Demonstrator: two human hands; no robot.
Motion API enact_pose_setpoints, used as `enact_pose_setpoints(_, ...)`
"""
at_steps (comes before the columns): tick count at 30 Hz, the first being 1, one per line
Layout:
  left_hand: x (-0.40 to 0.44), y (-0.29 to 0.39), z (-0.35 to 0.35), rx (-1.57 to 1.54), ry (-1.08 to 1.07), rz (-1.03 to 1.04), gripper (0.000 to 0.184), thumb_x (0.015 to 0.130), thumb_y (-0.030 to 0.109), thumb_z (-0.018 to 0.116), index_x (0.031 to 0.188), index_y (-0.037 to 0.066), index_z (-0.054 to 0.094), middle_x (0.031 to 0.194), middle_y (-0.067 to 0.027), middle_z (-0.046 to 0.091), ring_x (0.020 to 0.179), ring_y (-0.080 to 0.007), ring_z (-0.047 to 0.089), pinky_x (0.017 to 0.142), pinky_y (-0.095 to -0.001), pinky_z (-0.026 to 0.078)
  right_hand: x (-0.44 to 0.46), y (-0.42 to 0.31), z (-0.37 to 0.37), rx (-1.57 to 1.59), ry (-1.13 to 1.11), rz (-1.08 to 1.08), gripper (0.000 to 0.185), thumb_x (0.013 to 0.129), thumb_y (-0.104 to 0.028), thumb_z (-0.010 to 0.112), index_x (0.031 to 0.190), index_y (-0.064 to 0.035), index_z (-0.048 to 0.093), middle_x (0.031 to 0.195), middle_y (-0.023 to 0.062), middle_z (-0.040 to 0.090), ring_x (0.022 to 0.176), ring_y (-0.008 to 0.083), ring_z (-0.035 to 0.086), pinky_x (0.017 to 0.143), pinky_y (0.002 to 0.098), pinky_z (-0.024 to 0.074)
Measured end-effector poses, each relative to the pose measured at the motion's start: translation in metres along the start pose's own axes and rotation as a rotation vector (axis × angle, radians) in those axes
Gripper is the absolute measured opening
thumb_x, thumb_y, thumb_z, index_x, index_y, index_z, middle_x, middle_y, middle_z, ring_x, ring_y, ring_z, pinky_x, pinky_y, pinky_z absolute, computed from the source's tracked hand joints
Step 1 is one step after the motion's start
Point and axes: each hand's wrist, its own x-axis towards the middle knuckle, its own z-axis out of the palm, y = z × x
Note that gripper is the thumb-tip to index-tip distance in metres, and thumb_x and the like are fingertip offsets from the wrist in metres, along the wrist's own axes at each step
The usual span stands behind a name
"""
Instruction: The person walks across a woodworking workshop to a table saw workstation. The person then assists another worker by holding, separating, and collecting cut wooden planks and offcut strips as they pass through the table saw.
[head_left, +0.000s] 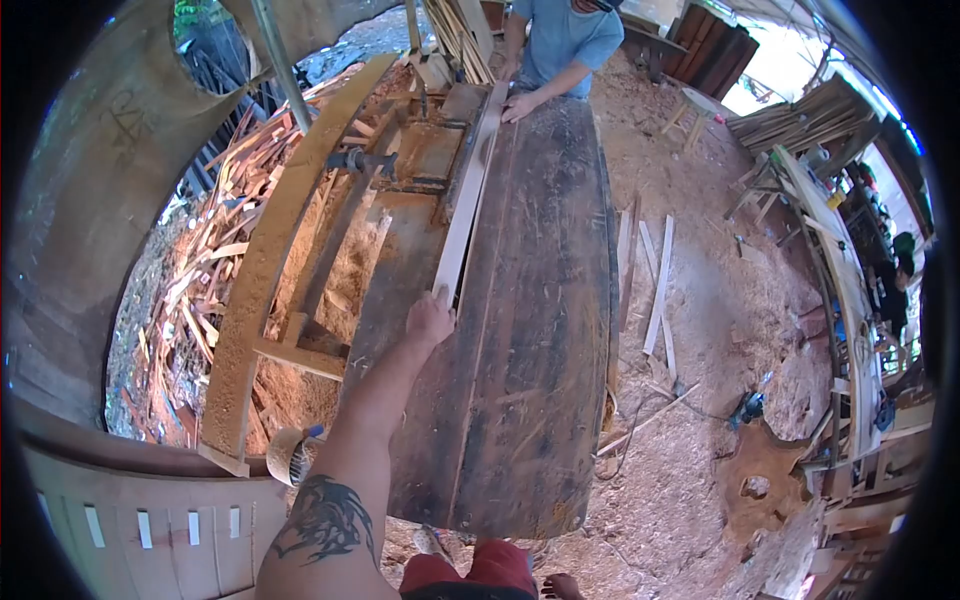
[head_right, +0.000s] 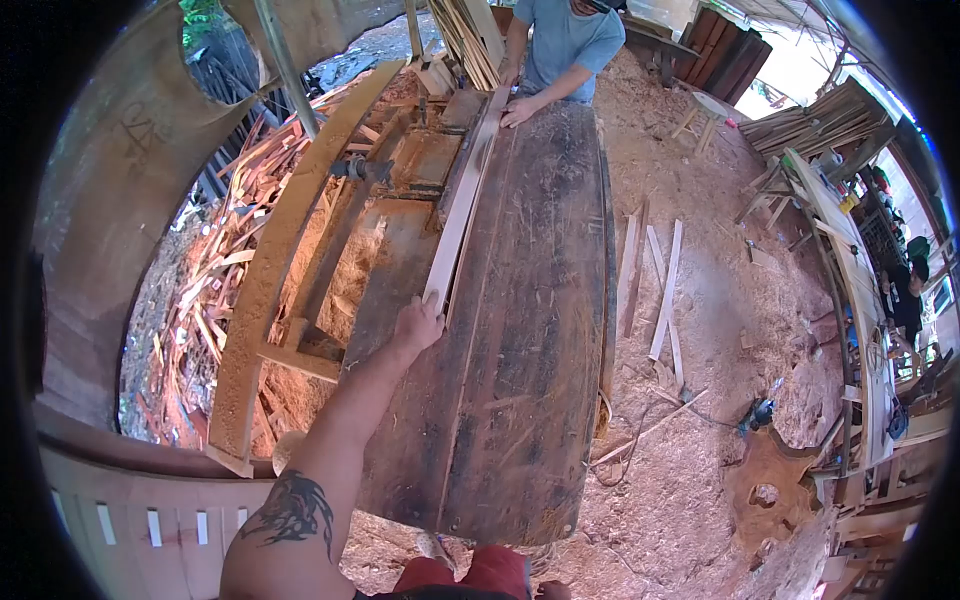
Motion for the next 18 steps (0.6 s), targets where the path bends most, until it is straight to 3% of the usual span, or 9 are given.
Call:
enact_pose_setpoints(5,-0.024,-0.011,0.015,0.045,0.125,0.065,0.058,0.082,0.03,0.062,0.134,0.007,0.047,0.103,-0.0241,0.057,0.094,-0.0391,0.062,0.082,-0.0464,0.052,-0.009,-0.009,0.009,0.035,0.002,-0.008,0.03,0.09,-0.025,0.053,0.109,-0.0017,0.058,0.092,0.0148,0.064,0.072,0.0269,0.066,0.058,0.0377,0.0565)
enact_pose_setpoints(12,-0.065,-0.005,0.001,0.016,0.064,0.017,0.058,0.082,0.029,0.061,0.134,0.008,0.046,0.103,-0.0248,0.055,0.091,-0.0382,0.061,0.08,-0.0468,0.051,-0.044,-0.024,0.023,0.008,0.017,-0.108,0.028,0.09,-0.026,0.055,0.106,-0.0032,0.059,0.089,0.0127,0.064,0.067,0.0228,0.065,0.056,0.0344,0.0551)
enact_pose_setpoints(15,-0.082,-0.008,0.001,-0.009,0.076,0.021,0.059,0.081,0.029,0.061,0.134,0.008,0.046,0.103,-0.0243,0.054,0.09,-0.0378,0.061,0.08,-0.0467,0.051,-0.058,-0.029,0.027,-0.145,-0.001,-0.249,0.028,0.09,-0.027,0.056,0.104,-0.0032,0.06,0.09,0.0114,0.065,0.066,0.0203,0.066,0.054,0.0318,0.0532)
enact_pose_setpoints(18,-0.098,-0.013,0.007,-0.035,0.092,0.025,0.06,0.081,0.029,0.061,0.135,0.008,0.046,0.101,-0.0233,0.054,0.088,-0.0375,0.061,0.078,-0.0469,0.052,-0.042,-0.031,0.025,-0.258,-0.318,-0.291,0.028,0.091,-0.029,0.056,0.102,-0.0037,0.062,0.087,0.0106,0.066,0.064,0.0191,0.063,0.054,0.0307,0.0517)
